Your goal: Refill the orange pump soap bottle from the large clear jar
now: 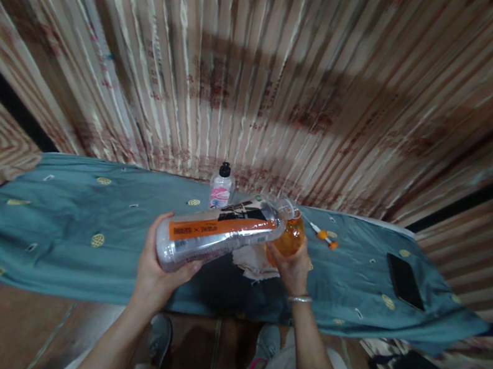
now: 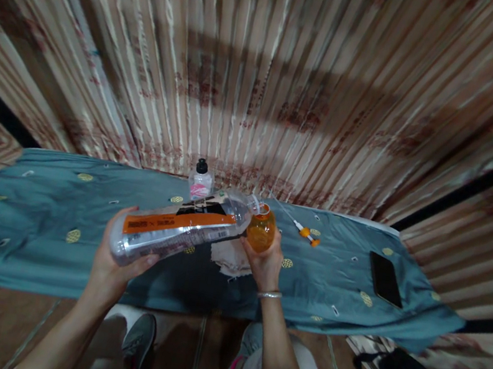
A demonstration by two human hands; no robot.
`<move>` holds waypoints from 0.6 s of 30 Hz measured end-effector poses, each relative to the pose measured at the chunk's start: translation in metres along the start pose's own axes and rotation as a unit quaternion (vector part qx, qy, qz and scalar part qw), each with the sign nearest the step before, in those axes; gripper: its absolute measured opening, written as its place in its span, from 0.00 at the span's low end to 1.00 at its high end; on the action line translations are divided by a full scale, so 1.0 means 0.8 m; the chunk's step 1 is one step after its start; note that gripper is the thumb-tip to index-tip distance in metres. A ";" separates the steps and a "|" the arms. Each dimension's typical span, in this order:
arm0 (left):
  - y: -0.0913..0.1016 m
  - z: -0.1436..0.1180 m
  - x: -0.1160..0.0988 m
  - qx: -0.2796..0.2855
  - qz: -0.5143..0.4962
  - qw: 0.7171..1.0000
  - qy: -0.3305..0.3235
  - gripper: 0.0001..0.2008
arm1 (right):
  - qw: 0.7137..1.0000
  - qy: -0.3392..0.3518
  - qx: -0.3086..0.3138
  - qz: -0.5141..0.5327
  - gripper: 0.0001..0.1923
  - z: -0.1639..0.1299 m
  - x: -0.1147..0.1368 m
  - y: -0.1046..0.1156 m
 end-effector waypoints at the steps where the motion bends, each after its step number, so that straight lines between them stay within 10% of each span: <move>1: 0.000 -0.001 -0.002 -0.001 -0.002 1.000 0.003 0.49 | 1.000 -0.003 0.001 0.004 0.46 0.000 0.000 0.000; 18: 0.002 -0.001 -0.008 -0.005 0.031 0.999 0.008 0.51 | 1.000 -0.002 -0.009 -0.017 0.47 -0.003 -0.005 -0.001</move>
Point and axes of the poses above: each hand's wrist, its own z-axis towards the middle knuckle, its own y-axis out of the back of the hand, x = y × z, the point moved 5 cm from there along z, towards the middle knuckle, and after that the axes turned 9 degrees about -x, right-handed, at the moved point
